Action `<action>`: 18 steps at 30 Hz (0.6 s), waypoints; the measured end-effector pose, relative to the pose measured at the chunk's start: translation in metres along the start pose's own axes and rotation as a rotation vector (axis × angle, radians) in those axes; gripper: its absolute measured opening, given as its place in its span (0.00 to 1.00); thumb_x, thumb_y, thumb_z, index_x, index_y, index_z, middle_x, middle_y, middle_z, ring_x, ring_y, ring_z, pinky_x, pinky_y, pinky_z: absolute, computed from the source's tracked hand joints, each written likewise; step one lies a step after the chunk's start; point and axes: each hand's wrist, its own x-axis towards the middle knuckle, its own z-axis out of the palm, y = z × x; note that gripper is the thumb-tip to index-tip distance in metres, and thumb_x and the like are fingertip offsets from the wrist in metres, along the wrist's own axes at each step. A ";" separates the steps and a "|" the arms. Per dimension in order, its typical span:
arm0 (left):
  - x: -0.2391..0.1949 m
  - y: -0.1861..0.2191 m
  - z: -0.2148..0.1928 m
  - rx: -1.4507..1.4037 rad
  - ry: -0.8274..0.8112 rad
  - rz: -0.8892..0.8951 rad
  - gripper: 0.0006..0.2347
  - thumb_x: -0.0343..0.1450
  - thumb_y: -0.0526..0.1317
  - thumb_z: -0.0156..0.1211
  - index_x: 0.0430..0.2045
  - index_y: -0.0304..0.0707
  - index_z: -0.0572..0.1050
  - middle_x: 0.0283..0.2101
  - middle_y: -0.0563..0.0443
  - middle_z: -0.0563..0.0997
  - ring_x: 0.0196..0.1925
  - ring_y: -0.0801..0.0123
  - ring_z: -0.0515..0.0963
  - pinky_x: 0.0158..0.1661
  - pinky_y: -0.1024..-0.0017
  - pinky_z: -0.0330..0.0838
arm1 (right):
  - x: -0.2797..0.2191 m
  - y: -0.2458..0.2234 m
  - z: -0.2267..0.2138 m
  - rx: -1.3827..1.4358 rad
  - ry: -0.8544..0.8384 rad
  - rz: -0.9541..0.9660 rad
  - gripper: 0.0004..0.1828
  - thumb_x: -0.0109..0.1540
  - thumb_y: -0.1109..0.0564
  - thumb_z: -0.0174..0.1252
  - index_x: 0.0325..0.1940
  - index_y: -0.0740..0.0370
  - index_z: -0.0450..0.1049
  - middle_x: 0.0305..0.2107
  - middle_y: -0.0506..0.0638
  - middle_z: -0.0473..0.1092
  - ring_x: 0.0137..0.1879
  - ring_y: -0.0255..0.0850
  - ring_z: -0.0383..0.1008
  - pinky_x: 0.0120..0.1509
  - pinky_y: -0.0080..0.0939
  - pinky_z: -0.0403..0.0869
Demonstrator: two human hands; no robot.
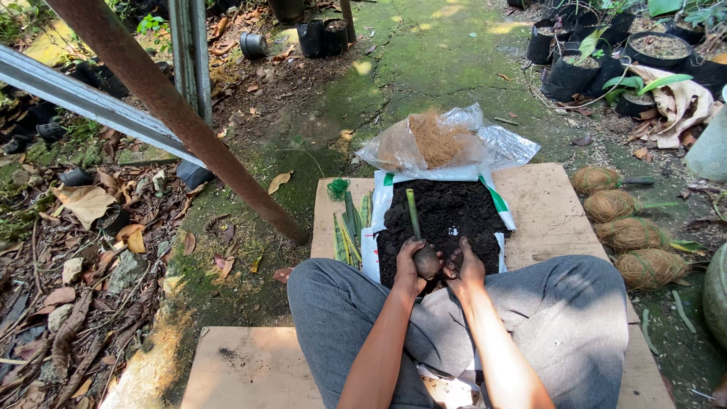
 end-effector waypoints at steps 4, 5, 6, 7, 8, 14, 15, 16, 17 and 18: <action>0.005 -0.002 -0.004 -0.097 0.006 -0.028 0.08 0.73 0.41 0.56 0.39 0.36 0.70 0.35 0.43 0.78 0.34 0.54 0.83 0.37 0.56 0.82 | 0.002 0.000 -0.003 0.065 0.067 0.004 0.23 0.71 0.38 0.51 0.34 0.59 0.69 0.23 0.50 0.68 0.22 0.41 0.68 0.24 0.40 0.68; 0.007 -0.001 -0.005 -0.123 0.017 -0.023 0.08 0.73 0.41 0.56 0.39 0.36 0.70 0.35 0.43 0.79 0.35 0.55 0.83 0.38 0.57 0.81 | 0.001 -0.001 -0.001 0.092 0.073 0.023 0.26 0.69 0.35 0.47 0.34 0.59 0.70 0.23 0.52 0.69 0.22 0.42 0.69 0.25 0.40 0.69; 0.009 0.000 -0.006 -0.150 0.027 -0.018 0.08 0.73 0.41 0.56 0.39 0.36 0.70 0.35 0.43 0.79 0.35 0.55 0.83 0.38 0.58 0.81 | 0.000 -0.002 0.002 0.112 0.051 0.022 0.22 0.69 0.39 0.46 0.37 0.60 0.71 0.27 0.53 0.71 0.28 0.43 0.72 0.31 0.40 0.72; 0.011 -0.001 -0.008 -0.175 0.040 -0.016 0.08 0.74 0.41 0.56 0.39 0.36 0.70 0.36 0.43 0.79 0.35 0.56 0.83 0.38 0.58 0.81 | -0.002 -0.004 0.006 0.134 0.033 0.023 0.19 0.69 0.44 0.45 0.40 0.60 0.71 0.31 0.55 0.73 0.33 0.45 0.75 0.36 0.41 0.74; 0.011 -0.001 -0.010 -0.162 0.072 -0.009 0.08 0.73 0.42 0.56 0.39 0.38 0.70 0.35 0.43 0.79 0.36 0.56 0.83 0.39 0.58 0.81 | -0.006 -0.005 0.009 0.156 0.015 0.023 0.16 0.68 0.48 0.43 0.43 0.60 0.72 0.35 0.57 0.75 0.39 0.46 0.78 0.42 0.41 0.77; 0.014 -0.004 -0.018 -0.076 0.121 0.050 0.10 0.74 0.47 0.58 0.37 0.40 0.73 0.33 0.46 0.79 0.34 0.60 0.82 0.37 0.58 0.80 | -0.027 -0.017 0.026 0.346 -0.229 -0.025 0.23 0.72 0.38 0.53 0.45 0.61 0.71 0.36 0.55 0.74 0.44 0.48 0.77 0.45 0.42 0.77; 0.015 -0.005 -0.018 -0.057 0.110 0.062 0.10 0.74 0.47 0.58 0.36 0.40 0.73 0.33 0.47 0.79 0.33 0.61 0.81 0.37 0.59 0.79 | -0.027 -0.018 0.026 0.320 -0.133 0.013 0.21 0.70 0.38 0.52 0.43 0.59 0.70 0.36 0.53 0.74 0.44 0.47 0.77 0.45 0.42 0.77; 0.015 -0.006 -0.018 -0.038 0.098 0.075 0.10 0.74 0.47 0.59 0.36 0.40 0.74 0.33 0.48 0.79 0.33 0.62 0.81 0.36 0.60 0.79 | -0.026 -0.017 0.025 0.294 -0.036 0.051 0.20 0.67 0.39 0.50 0.41 0.58 0.70 0.36 0.52 0.74 0.44 0.47 0.77 0.45 0.41 0.77; 0.015 -0.006 -0.017 -0.028 0.125 0.067 0.10 0.74 0.47 0.59 0.35 0.39 0.74 0.32 0.48 0.79 0.32 0.63 0.81 0.35 0.61 0.78 | -0.024 -0.016 0.023 0.269 0.059 0.087 0.19 0.65 0.39 0.49 0.39 0.56 0.69 0.35 0.50 0.74 0.43 0.46 0.78 0.45 0.41 0.77; 0.014 -0.005 -0.017 -0.017 0.152 0.058 0.10 0.74 0.46 0.60 0.34 0.39 0.74 0.31 0.48 0.79 0.31 0.63 0.81 0.34 0.61 0.78 | -0.022 -0.014 0.019 0.215 0.005 0.057 0.20 0.66 0.37 0.51 0.35 0.56 0.67 0.31 0.49 0.71 0.38 0.44 0.74 0.39 0.40 0.73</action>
